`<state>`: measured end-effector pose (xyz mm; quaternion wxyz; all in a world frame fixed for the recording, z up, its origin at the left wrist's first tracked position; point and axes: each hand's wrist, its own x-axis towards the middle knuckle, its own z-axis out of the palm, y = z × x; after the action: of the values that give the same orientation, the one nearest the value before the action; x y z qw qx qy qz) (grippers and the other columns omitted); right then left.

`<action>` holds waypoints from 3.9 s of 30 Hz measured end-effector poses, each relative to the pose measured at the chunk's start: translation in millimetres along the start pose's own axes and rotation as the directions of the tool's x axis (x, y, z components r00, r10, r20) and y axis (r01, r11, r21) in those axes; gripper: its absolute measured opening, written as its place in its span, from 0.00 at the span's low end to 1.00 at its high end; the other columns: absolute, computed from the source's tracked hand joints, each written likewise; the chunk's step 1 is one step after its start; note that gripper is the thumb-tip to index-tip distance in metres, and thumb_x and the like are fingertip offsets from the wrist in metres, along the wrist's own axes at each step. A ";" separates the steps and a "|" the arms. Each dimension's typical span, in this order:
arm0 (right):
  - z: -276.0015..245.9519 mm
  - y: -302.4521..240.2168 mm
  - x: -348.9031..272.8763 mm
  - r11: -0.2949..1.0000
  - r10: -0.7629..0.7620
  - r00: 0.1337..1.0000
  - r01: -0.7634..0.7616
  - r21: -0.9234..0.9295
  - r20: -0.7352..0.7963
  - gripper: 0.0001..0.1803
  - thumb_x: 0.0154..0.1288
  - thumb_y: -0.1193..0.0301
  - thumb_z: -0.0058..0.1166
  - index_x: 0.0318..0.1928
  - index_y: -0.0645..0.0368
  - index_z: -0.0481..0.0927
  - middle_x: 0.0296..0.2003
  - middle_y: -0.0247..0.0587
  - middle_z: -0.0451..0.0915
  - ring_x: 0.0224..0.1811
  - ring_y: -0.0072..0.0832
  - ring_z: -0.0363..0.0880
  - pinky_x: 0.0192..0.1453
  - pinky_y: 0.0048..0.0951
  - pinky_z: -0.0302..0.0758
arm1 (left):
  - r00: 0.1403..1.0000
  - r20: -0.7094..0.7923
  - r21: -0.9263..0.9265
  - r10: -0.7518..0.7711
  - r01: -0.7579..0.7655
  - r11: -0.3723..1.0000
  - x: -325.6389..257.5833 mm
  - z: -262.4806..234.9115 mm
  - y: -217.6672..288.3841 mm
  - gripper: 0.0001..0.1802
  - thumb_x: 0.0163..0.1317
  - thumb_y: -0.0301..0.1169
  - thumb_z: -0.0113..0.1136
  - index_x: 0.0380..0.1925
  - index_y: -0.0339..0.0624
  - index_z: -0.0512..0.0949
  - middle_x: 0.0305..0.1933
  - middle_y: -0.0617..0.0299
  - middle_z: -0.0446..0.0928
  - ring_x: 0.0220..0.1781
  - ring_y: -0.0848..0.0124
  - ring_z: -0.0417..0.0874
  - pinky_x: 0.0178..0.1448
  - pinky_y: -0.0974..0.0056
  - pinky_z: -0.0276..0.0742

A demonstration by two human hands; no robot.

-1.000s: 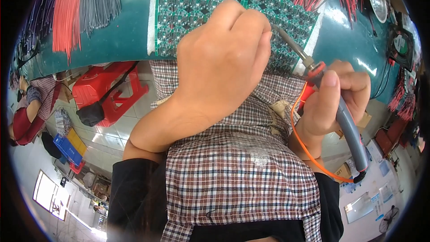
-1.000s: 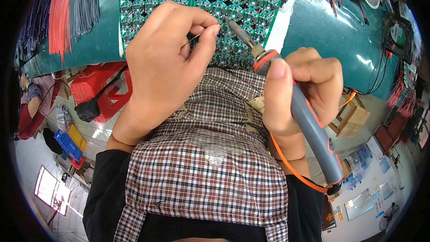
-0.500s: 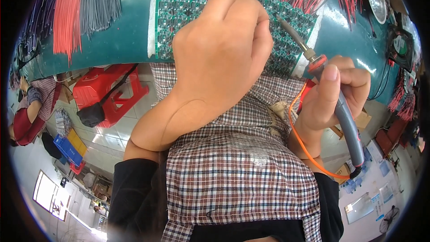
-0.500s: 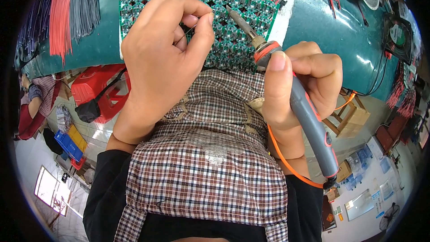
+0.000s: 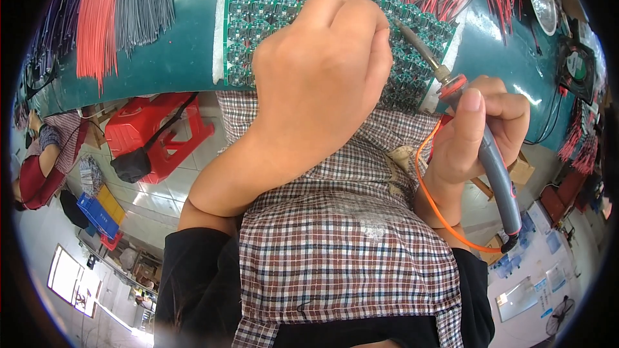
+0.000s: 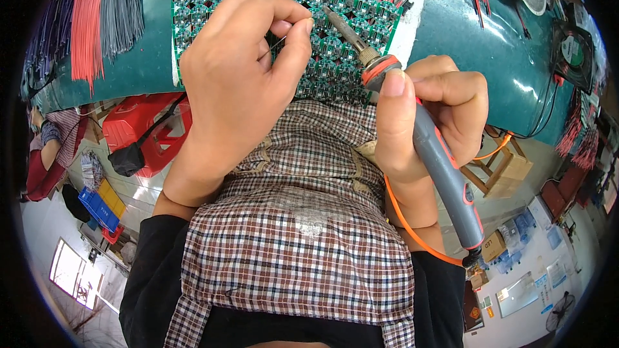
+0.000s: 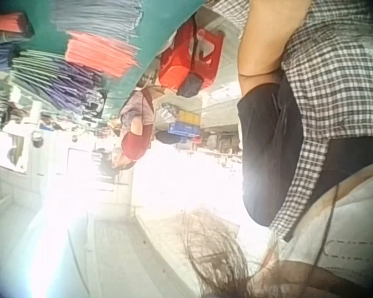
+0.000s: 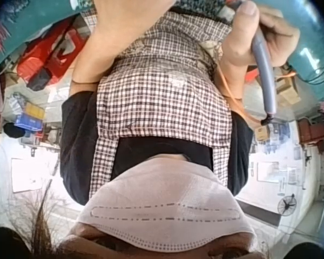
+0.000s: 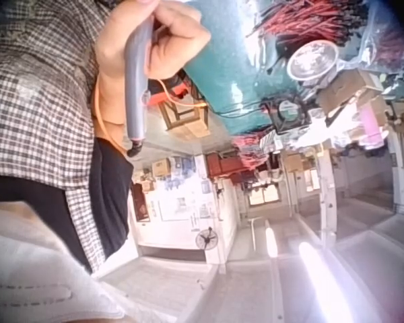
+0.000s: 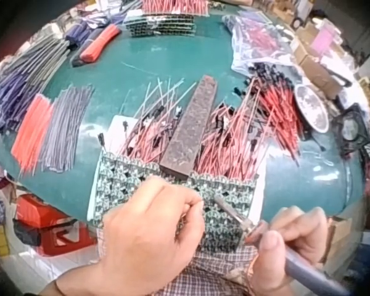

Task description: The person solders components onto circuit board panels using a soldering iron.

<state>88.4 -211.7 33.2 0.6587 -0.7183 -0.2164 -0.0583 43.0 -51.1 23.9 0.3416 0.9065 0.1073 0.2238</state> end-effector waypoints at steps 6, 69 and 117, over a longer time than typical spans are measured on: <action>-5.1 -1.3 -0.7 0.999 -0.032 0.999 0.032 -0.005 0.002 0.12 0.58 0.80 0.55 0.30 0.60 0.62 0.19 0.36 0.70 0.20 0.16 0.62 0.26 0.18 0.60 | 1.000 -0.007 -0.006 -0.023 0.023 1.000 1.0 -3.9 5.3 0.05 0.50 0.24 0.65 0.28 0.45 0.80 0.26 0.70 0.74 0.13 0.82 0.63 0.18 0.73 0.57; -13.9 2.8 0.1 1.000 -0.005 1.000 0.005 -0.019 -0.027 0.12 0.58 0.80 0.54 0.29 0.59 0.63 0.19 0.36 0.70 0.20 0.17 0.62 0.26 0.18 0.59 | 0.999 0.035 -0.013 0.009 -0.009 1.000 2.7 8.4 12.2 0.05 0.50 0.24 0.65 0.27 0.44 0.79 0.25 0.67 0.74 0.14 0.79 0.66 0.19 0.71 0.61; -15.9 -10.5 -15.1 0.996 0.050 0.997 -0.053 -0.066 -0.052 0.11 0.54 0.78 0.52 0.25 0.56 0.62 0.17 0.31 0.63 0.20 0.16 0.53 0.26 0.21 0.52 | 0.991 0.132 -0.038 -0.037 0.042 0.998 -9.6 -2.8 14.9 0.07 0.48 0.22 0.65 0.28 0.45 0.78 0.25 0.67 0.73 0.15 0.82 0.68 0.20 0.75 0.64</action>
<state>74.0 -230.3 39.3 0.6406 -0.7437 -0.1791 -0.0667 33.8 -63.9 32.5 0.3708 0.9097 0.0980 0.1590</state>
